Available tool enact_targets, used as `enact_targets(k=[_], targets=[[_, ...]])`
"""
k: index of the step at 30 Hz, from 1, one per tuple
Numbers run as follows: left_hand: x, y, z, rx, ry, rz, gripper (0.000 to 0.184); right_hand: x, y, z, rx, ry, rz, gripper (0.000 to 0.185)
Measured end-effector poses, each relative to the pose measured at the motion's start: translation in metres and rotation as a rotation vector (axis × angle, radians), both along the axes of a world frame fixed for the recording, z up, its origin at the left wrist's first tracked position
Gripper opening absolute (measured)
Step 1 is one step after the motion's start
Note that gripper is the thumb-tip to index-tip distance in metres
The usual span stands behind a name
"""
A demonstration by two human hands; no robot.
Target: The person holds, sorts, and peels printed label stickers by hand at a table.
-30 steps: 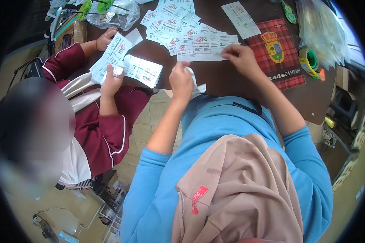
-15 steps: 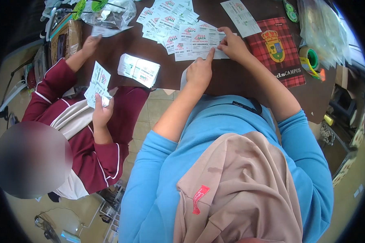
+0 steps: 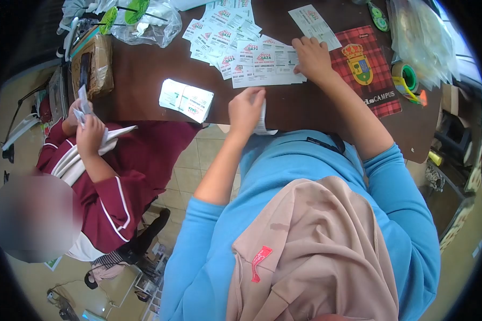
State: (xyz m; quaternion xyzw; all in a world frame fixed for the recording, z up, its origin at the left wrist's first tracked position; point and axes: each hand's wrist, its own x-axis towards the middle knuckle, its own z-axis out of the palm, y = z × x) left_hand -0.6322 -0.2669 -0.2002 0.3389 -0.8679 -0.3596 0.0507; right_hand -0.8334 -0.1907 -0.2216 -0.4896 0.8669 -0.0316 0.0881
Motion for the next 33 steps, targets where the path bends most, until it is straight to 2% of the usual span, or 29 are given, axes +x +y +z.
enact_targets(k=[2,3,5,7,9,14,17,20,22,23,25,26,27,30,32,33], targets=[[0.015,-0.005,0.006,0.452,0.072,0.250,0.027,0.000,0.002,-0.002,-0.056,-0.004,-0.003,0.048],[0.020,-0.006,0.007,0.449,0.076,0.248,0.027,0.000,0.003,-0.004,-0.032,-0.019,-0.009,0.048],[0.027,-0.007,0.021,0.912,0.130,0.524,0.026,-0.001,0.002,-0.004,-0.017,-0.035,-0.015,0.048],[0.034,-0.010,0.028,0.979,0.140,0.545,0.023,0.000,0.003,-0.004,0.035,-0.095,-0.022,0.050],[0.038,-0.010,0.030,1.162,0.256,0.602,0.025,0.000,0.006,-0.005,-0.023,-0.083,-0.033,0.049],[0.030,-0.008,0.036,1.078,0.308,0.603,0.028,0.001,0.008,-0.007,-0.105,-0.071,-0.052,0.046],[0.025,-0.007,0.036,1.080,0.355,0.608,0.027,0.000,0.007,-0.003,0.005,-0.093,-0.040,0.045],[0.019,-0.004,0.036,1.093,0.382,0.606,0.026,0.004,0.011,0.003,-0.075,-0.066,-0.023,0.037],[0.013,-0.004,0.037,1.101,0.378,0.595,0.025,0.000,0.013,0.009,-0.058,-0.284,-0.073,0.028],[0.011,-0.003,0.038,1.091,0.378,0.599,0.025,-0.003,0.014,0.010,-0.059,-0.284,-0.072,0.028],[0.007,-0.003,0.042,1.085,0.371,0.608,0.025,-0.012,0.023,0.010,-0.315,-0.719,-0.292,0.021],[0.005,-0.003,0.044,1.081,0.369,0.590,0.025,-0.019,0.029,0.023,-0.382,-0.743,-0.277,0.022],[0.003,-0.003,0.046,1.077,0.368,0.574,0.026,-0.020,0.031,0.031,-0.530,-0.752,-0.423,0.024],[-0.005,-0.003,0.051,1.080,0.410,0.564,0.026,-0.058,0.038,0.002,-0.575,-0.898,-0.558,0.030],[-0.012,-0.002,0.056,1.061,0.414,0.559,0.027,-0.060,0.037,0.008,-0.409,0.147,-0.397,0.033],[-0.015,-0.002,0.057,1.044,0.417,0.549,0.027,-0.059,0.037,0.010,-0.410,0.142,-0.393,0.033]])
